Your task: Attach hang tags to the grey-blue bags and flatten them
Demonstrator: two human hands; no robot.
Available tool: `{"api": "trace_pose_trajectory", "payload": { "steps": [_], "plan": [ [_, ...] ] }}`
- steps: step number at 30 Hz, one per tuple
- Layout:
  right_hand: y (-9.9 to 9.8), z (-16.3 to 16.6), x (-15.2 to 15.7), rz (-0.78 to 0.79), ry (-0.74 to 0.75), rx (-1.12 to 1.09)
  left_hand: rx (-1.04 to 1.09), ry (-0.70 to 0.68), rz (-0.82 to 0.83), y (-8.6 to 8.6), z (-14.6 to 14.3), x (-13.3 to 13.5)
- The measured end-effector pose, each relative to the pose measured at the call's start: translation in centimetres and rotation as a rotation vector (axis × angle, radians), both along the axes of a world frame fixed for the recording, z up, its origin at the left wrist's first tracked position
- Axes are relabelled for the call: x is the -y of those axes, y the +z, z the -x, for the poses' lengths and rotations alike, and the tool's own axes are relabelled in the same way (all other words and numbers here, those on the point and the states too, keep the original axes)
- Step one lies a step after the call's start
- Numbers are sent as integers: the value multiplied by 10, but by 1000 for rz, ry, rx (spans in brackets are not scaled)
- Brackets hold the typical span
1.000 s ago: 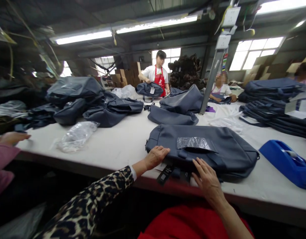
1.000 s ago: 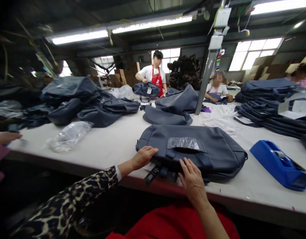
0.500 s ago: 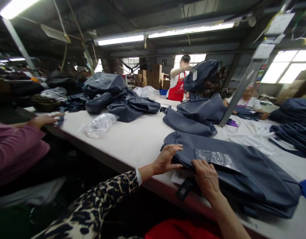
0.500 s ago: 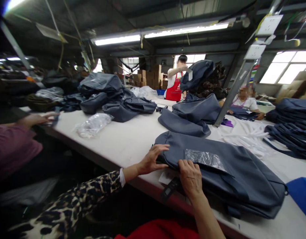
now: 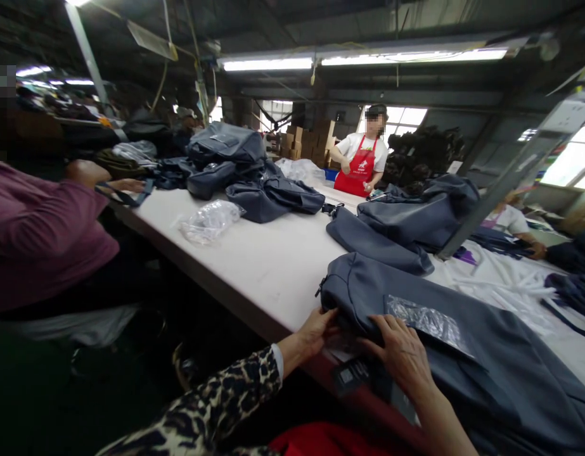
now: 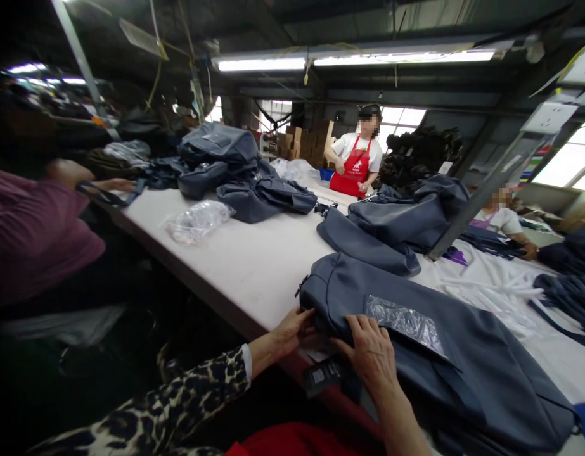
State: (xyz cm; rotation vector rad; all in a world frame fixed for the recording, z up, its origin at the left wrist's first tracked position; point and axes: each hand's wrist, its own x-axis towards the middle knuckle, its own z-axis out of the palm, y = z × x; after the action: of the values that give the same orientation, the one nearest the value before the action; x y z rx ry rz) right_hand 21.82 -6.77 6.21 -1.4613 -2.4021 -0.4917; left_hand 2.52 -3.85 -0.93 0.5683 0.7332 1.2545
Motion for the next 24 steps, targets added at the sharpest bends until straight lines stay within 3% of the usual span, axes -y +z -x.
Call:
{"api": "trace_pose_trajectory", "payload": {
  "steps": [11, 18, 21, 24],
  "plan": [
    [15, -3, -11, 91, 21, -274, 165, -187, 103, -5, 26, -13],
    [22, 4, -8, 156, 9, -292, 150, -110, 109, -10, 15, -28],
    [27, 16, -4, 196, -16, -218, 156, -31, 116, -9, 1, -30],
    [28, 30, -2, 122, -81, -93, 176, 23, 129, -7, -8, -27]
  ]
}}
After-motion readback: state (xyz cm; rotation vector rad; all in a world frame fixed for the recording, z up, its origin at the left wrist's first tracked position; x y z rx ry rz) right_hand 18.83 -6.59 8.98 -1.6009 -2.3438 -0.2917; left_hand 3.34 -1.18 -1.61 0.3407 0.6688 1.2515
